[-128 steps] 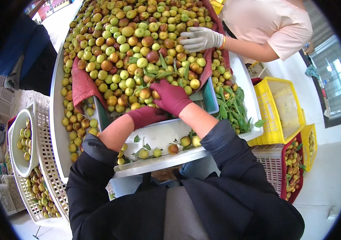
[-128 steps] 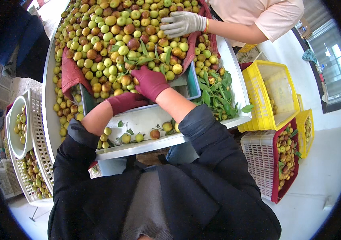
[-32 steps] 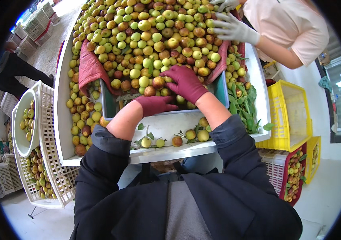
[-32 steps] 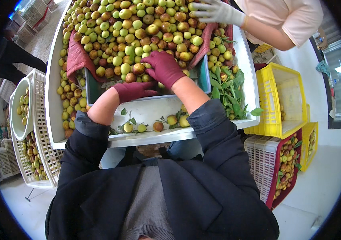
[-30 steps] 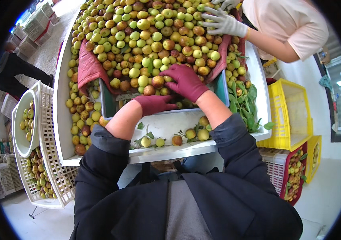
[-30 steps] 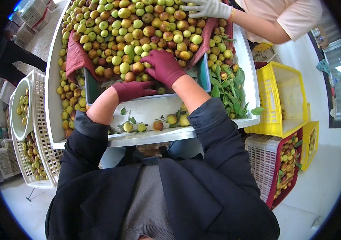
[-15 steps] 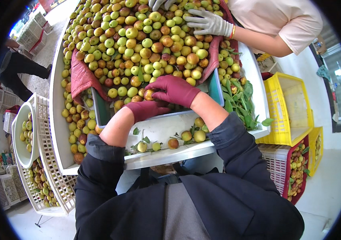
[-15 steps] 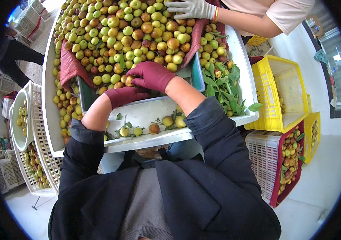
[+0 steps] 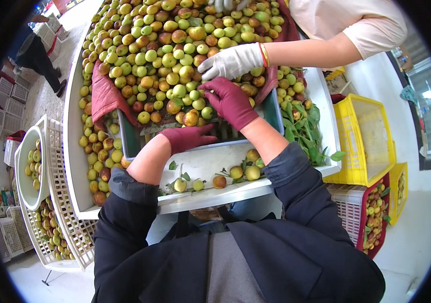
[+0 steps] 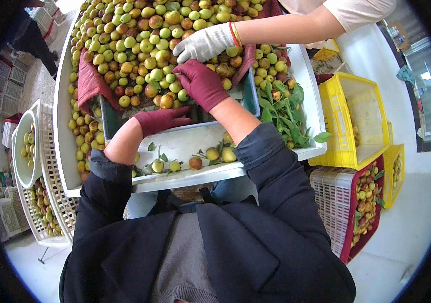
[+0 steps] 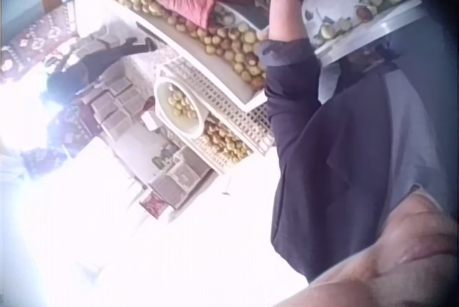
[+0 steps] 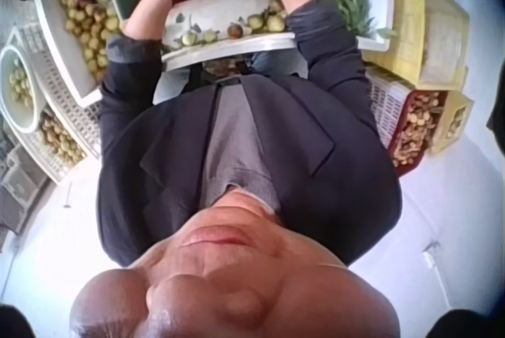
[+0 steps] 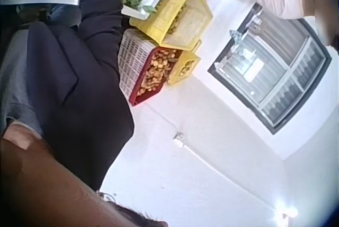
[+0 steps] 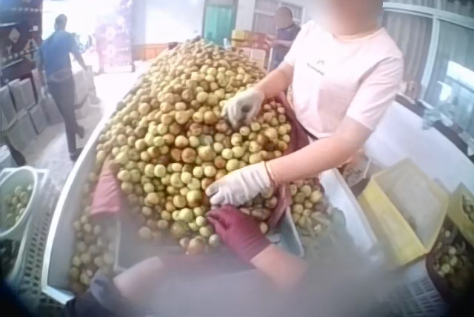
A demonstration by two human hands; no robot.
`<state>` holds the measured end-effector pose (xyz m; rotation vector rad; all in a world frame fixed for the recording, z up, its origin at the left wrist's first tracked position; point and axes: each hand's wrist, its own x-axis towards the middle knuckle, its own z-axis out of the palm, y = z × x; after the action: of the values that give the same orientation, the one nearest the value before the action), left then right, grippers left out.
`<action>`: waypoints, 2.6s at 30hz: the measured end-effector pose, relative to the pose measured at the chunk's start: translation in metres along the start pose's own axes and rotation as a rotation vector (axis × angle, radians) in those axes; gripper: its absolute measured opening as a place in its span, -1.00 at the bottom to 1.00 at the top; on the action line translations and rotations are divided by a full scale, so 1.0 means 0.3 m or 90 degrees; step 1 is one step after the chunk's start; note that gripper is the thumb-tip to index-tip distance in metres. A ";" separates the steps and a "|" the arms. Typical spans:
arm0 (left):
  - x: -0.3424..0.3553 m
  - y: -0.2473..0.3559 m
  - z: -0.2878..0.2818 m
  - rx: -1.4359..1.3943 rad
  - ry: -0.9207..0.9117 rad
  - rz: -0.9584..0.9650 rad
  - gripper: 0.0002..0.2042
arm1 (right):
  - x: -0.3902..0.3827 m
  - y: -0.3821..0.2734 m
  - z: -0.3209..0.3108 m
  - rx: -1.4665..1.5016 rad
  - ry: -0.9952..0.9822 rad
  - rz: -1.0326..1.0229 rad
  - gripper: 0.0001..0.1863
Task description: The person sorts olives on a conveyor belt, picking them up and placing them into a tray. Another person assists by moving olives on the belt. The task continues with repetitive picking and placing motions.
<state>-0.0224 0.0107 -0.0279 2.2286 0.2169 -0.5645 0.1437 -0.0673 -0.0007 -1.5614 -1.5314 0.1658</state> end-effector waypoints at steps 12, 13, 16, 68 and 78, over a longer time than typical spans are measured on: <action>-0.004 0.009 0.023 -0.013 0.091 -0.027 -0.34 | -0.028 0.043 0.003 -0.086 -0.184 0.097 -0.74; -0.008 0.022 0.016 -0.019 0.088 -0.031 -0.39 | -0.028 0.044 0.000 -0.080 -0.193 0.104 -0.74; -0.020 0.041 0.007 0.036 0.077 0.002 -0.54 | -0.025 0.030 -0.013 -0.081 -0.233 0.125 -0.73; -0.059 0.133 -0.023 -0.132 0.009 0.000 -0.40 | -0.008 -0.015 -0.088 -0.065 -0.078 0.130 -0.83; -0.043 0.122 -0.022 -0.089 -0.023 -0.123 -0.36 | 0.007 0.001 -0.110 -0.124 0.049 0.073 -0.83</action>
<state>-0.0195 -0.0081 0.0066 2.0733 0.4433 -0.6722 0.1660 -0.0818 0.0191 -1.7898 -1.4322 0.0214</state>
